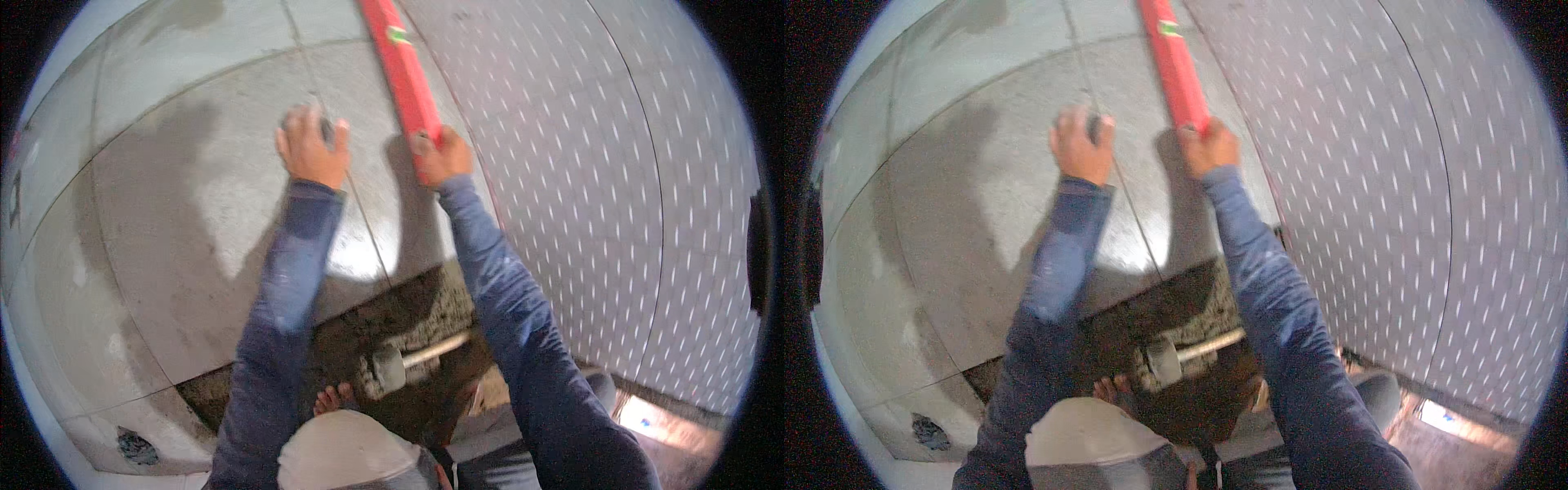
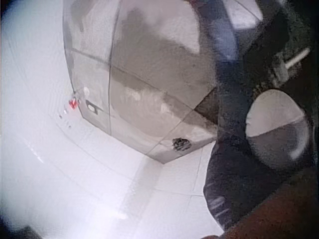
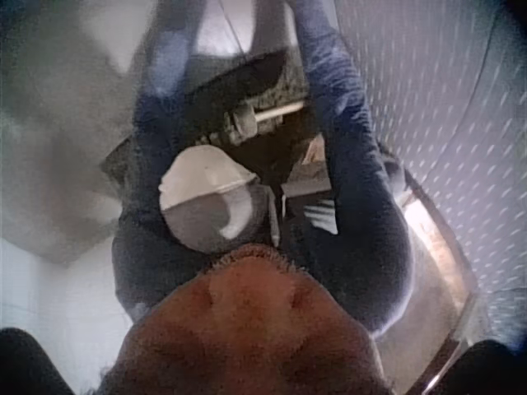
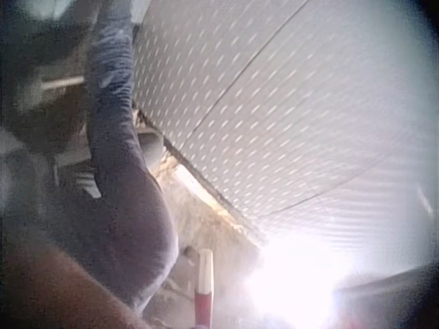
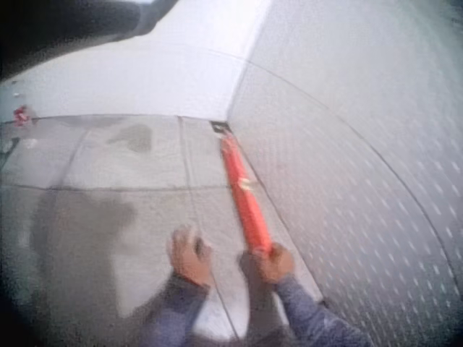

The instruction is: The person places a large floor tile onto a bed of wet mortar, then uses a rubber mallet to tap it into position. They check the level with a spirit level and adjust the mortar underneath with a trowel before continuing to secure the tile.

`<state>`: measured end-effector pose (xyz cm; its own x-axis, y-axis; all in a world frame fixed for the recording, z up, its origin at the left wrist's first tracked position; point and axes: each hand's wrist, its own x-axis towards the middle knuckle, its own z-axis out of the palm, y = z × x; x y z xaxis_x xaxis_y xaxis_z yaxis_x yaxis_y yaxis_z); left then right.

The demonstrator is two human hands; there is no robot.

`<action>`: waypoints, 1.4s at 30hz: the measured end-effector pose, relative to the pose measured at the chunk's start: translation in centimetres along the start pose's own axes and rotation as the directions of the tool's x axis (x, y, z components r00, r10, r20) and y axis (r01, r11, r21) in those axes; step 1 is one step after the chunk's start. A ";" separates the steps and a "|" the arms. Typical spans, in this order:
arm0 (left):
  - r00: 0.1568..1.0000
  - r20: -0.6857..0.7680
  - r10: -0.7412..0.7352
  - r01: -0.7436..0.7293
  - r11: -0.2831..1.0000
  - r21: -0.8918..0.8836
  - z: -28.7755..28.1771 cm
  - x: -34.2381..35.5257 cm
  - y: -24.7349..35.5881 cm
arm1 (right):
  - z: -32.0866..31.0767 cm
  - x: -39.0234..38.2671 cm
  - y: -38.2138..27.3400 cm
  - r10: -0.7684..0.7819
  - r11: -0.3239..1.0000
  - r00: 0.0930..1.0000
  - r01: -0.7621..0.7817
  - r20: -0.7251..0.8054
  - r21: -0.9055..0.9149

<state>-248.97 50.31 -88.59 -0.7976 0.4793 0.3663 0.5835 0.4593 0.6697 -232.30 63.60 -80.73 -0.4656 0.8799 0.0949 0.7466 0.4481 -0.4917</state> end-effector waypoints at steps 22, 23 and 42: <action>0.913 -0.041 -0.406 0.326 0.664 0.673 -34.0 -6.7 -27.7 | -23.7 -30.2 19.9 0.403 0.726 0.414 0.398 0.816 -0.561; 0.905 -0.064 -0.420 0.343 0.633 0.694 -34.9 -7.3 -28.9 | -23.1 -31.7 21.4 0.406 0.719 0.452 0.379 0.794 -0.583; 0.816 0.289 0.501 -0.489 0.864 -0.118 -18.7 -21.0 2.9 | -28.9 -29.1 13.5 -0.049 0.972 0.766 0.184 0.641 -0.146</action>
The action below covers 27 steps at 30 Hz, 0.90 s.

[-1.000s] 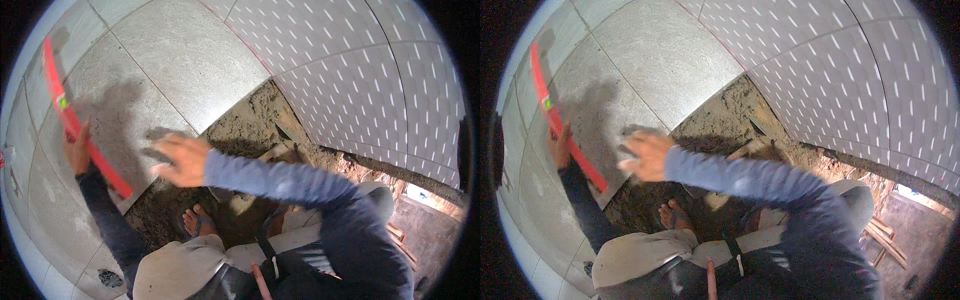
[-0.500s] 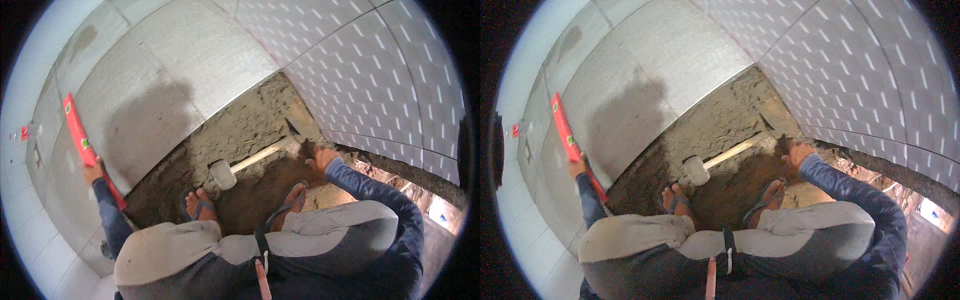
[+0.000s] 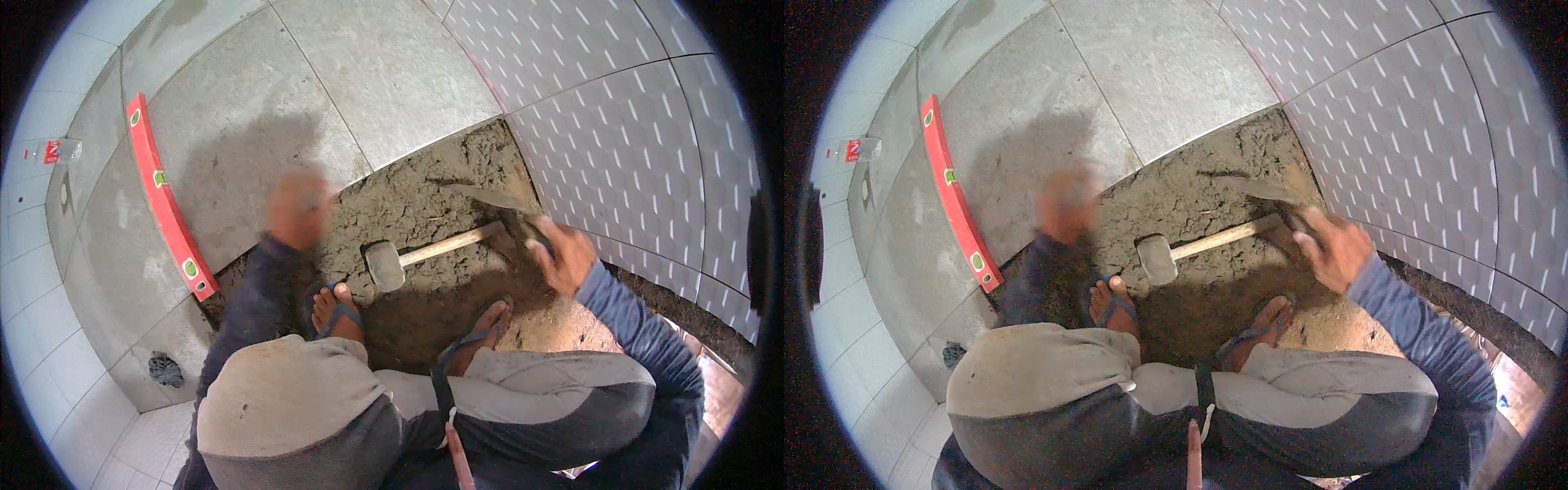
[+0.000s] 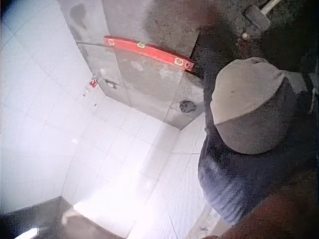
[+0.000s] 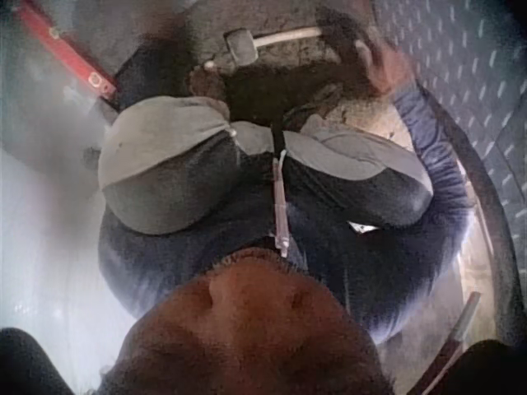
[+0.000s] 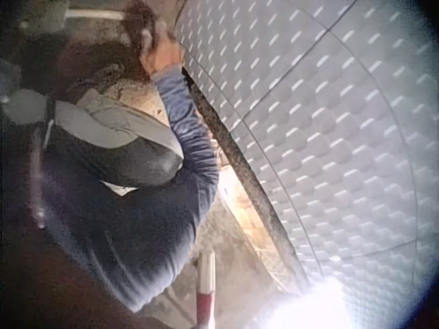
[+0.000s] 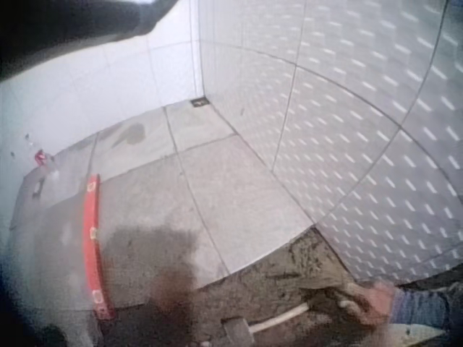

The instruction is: The person places a large floor tile onto a bed of wet mortar, then uses a rubber mallet to tap it into position. They check the level with a spirit level and adjust the mortar underneath with a trowel before continuing to secure the tile.

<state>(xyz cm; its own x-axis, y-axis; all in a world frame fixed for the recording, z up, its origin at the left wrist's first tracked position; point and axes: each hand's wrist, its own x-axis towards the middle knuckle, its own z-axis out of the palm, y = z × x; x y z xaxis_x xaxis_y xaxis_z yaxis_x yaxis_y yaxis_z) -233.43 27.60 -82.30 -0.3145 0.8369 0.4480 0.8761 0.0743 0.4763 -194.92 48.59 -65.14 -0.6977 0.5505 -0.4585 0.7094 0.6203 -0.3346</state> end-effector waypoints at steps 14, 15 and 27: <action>0.917 0.377 0.129 -0.019 0.960 -0.281 7.3 -4.2 12.6 | 0.5 14.0 -5.4 -0.183 0.761 0.965 0.260 0.187 -0.595; 0.912 0.388 0.129 -0.016 0.960 -0.280 7.3 -4.3 12.6 | -0.1 14.3 -4.5 -0.137 0.763 0.974 0.221 0.182 -0.608; 0.868 0.479 0.131 -0.020 0.973 -0.231 7.4 -4.1 13.0 | -2.7 12.3 -1.6 -0.023 0.798 0.987 0.115 0.161 -0.592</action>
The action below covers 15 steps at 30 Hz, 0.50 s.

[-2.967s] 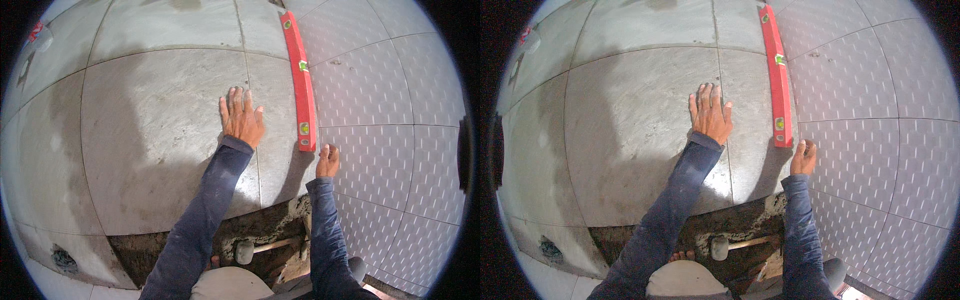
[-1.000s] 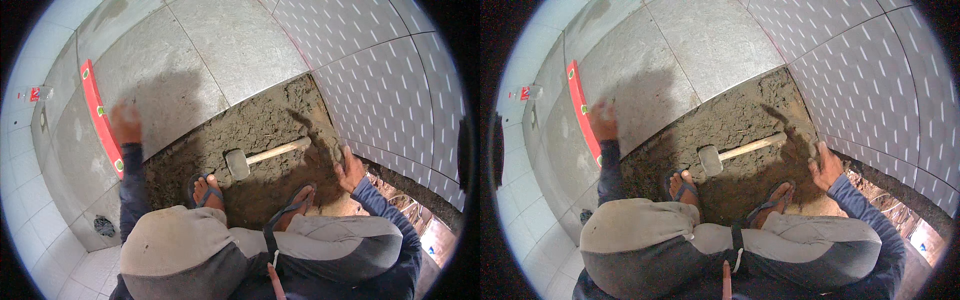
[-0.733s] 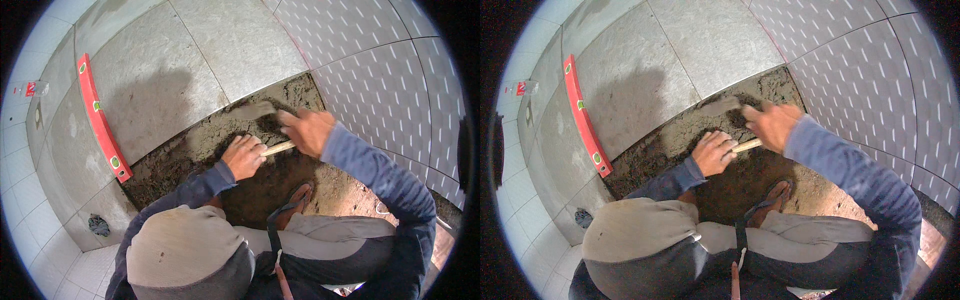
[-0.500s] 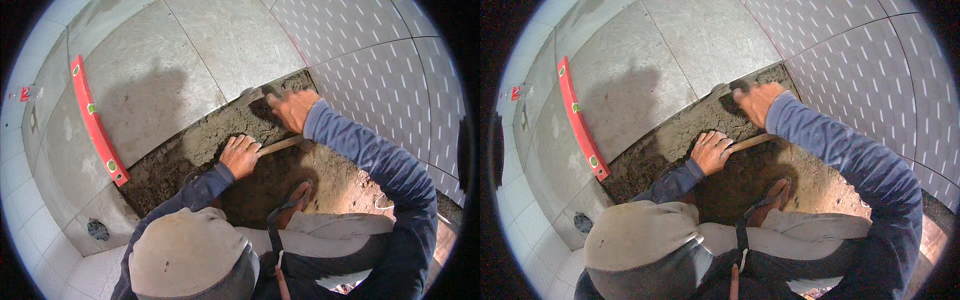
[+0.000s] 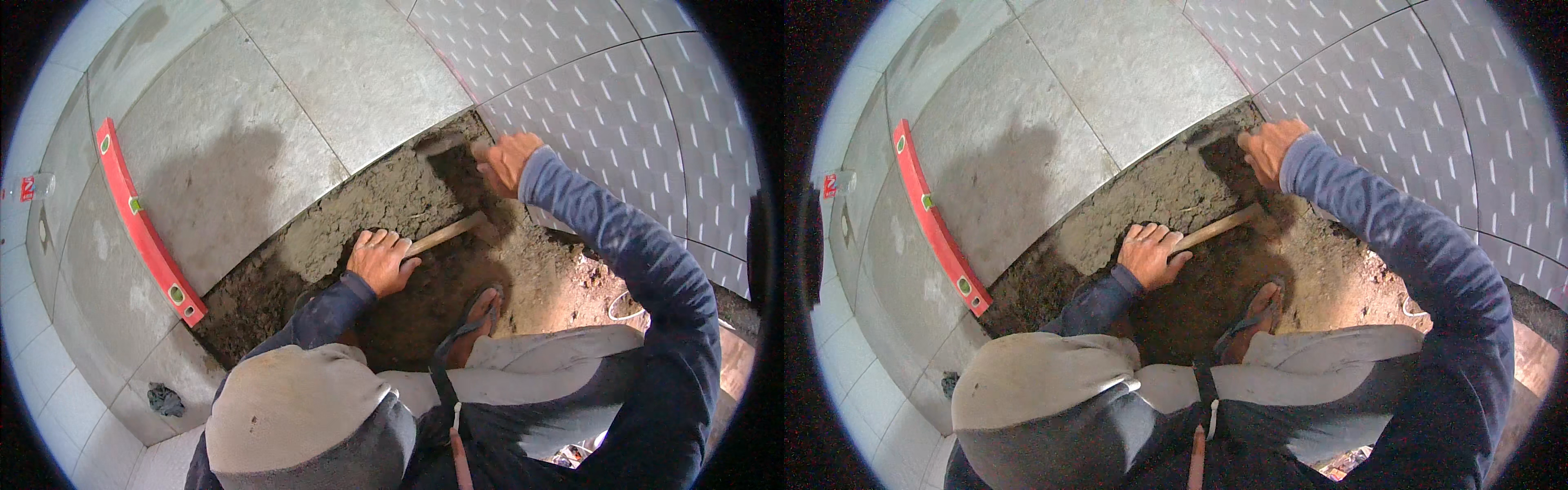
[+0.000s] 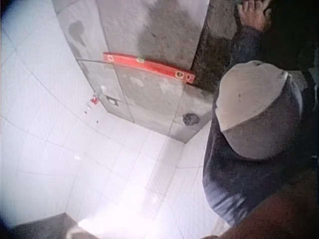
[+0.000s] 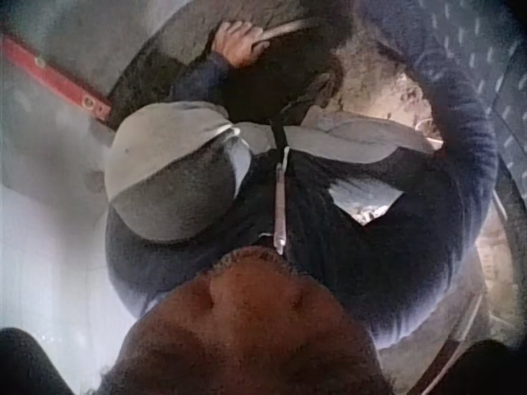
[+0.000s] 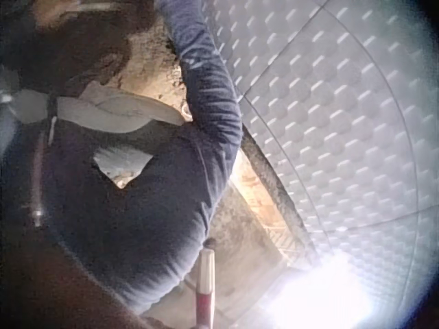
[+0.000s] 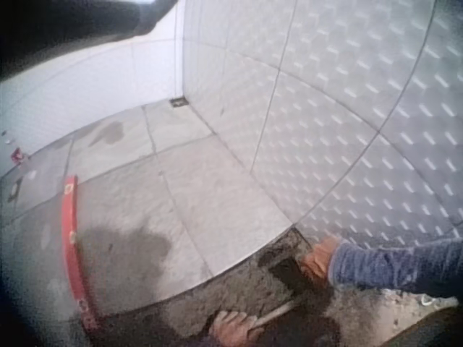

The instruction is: The person places a large floor tile onto a bed of wet mortar, then uses a rubber mallet to tap it into position. They check the level with a spirit level and adjust the mortar underneath with a trowel before continuing to secure the tile.

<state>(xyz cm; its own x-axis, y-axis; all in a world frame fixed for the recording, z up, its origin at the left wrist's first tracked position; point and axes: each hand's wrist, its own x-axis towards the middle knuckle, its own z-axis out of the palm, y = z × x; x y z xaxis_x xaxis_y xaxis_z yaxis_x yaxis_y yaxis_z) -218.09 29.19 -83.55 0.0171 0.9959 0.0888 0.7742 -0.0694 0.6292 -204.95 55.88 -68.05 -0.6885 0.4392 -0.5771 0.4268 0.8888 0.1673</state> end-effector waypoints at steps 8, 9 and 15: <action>0.999 -0.006 -0.041 0.041 0.999 0.000 0.2 0.0 0.3 | 0.6 -3.3 1.9 0.422 0.889 0.905 -0.400 -0.057 0.224; 1.000 0.008 -0.028 0.028 1.000 -0.004 0.5 0.3 0.5 | 2.3 -2.5 2.4 0.452 0.877 0.890 -0.430 -0.061 0.214; 0.998 -0.032 -0.050 0.048 0.998 -0.041 0.1 -0.2 0.0 | 0.5 -3.1 -2.6 0.238 0.911 0.956 -0.281 0.171 0.302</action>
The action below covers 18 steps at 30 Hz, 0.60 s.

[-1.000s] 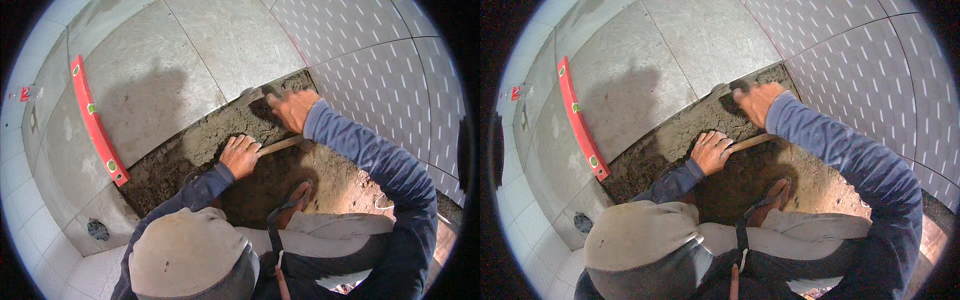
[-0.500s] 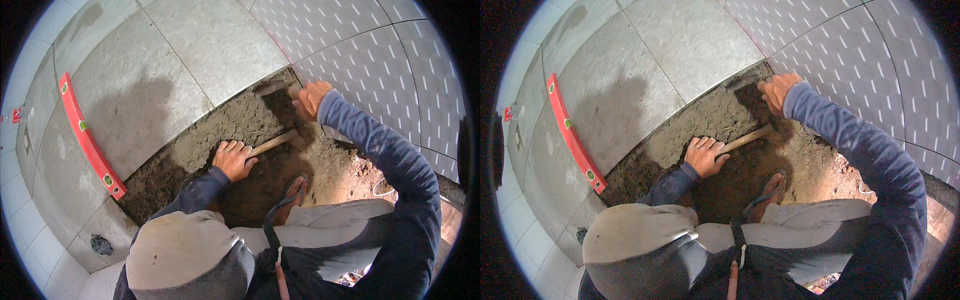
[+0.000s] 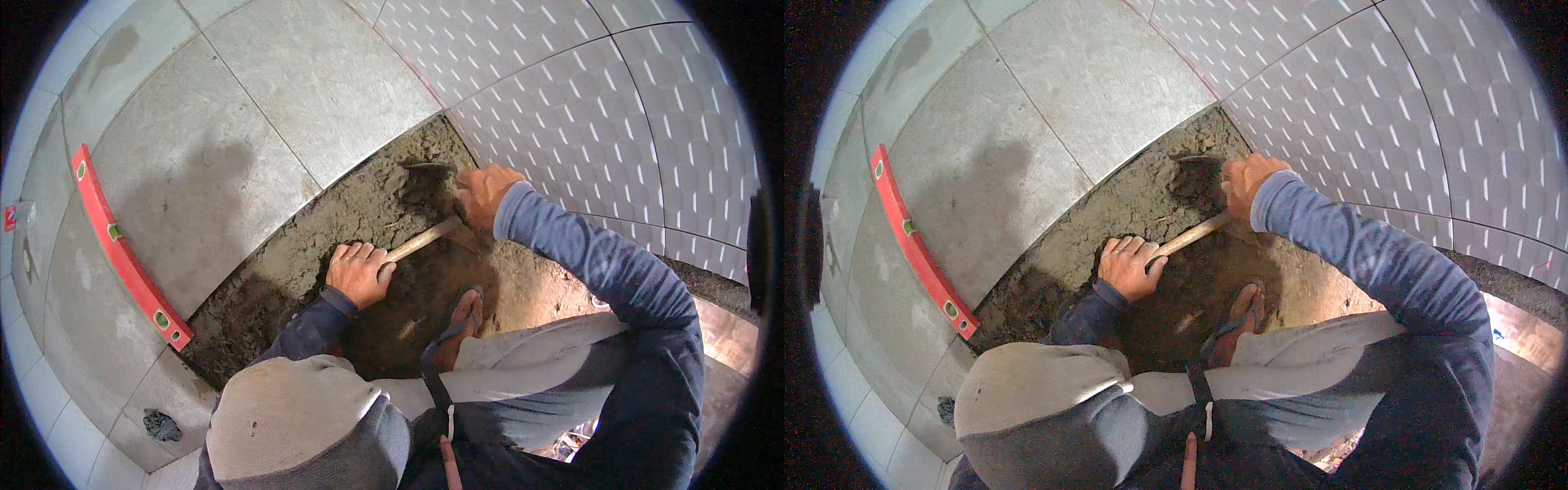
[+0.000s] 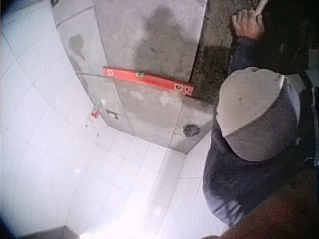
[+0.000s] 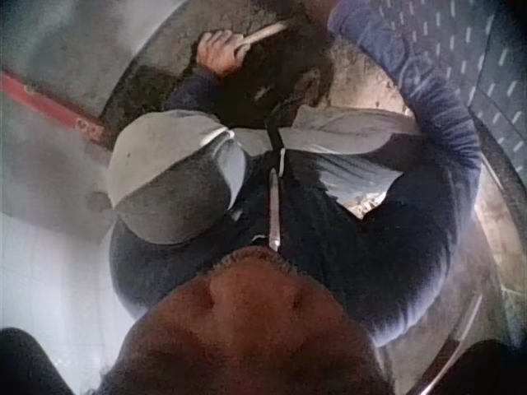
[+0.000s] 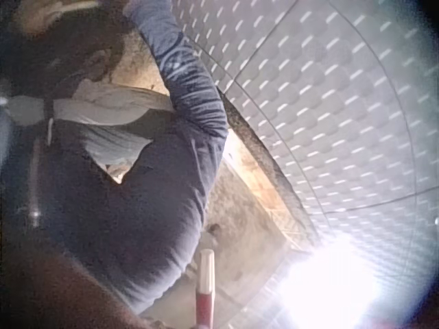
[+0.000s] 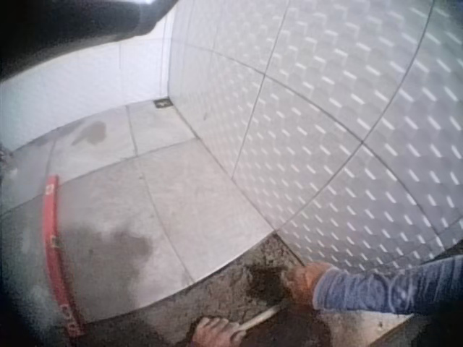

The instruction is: The person places a large floor tile onto a bed of wet mortar, then uses a rubber mallet to tap it into position. They check the level with a spirit level and adjust the mortar underneath with a trowel before continuing to secure the tile.

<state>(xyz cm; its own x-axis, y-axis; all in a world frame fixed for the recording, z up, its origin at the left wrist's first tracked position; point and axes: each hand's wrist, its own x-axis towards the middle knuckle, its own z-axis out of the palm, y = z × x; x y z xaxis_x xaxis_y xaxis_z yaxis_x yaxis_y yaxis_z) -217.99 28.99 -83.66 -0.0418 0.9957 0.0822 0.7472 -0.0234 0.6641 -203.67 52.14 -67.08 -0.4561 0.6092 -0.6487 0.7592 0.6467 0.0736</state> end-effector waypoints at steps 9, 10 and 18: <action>0.999 -0.036 0.019 -0.020 0.999 -0.044 -0.2 0.4 0.0 | -0.5 5.0 3.1 0.002 0.927 0.950 0.115 0.311 -0.357; 0.999 -0.038 0.027 -0.029 0.998 -0.051 -0.2 0.5 0.1 | -0.8 5.5 3.1 0.061 0.956 0.940 0.041 0.335 -0.290; 0.997 -0.056 0.052 -0.054 0.997 -0.047 0.1 0.8 0.3 | 5.5 8.3 5.0 0.078 0.985 0.972 -0.109 -0.222 -0.132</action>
<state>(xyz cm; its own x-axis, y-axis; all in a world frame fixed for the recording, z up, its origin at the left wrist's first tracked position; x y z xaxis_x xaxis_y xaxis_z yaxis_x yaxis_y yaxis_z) -217.76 29.81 -83.52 -0.0403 0.9866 0.1580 0.7167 -0.0816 0.6926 -201.16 57.90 -76.27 -0.4873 0.7441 -0.4570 0.7361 0.6316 0.2434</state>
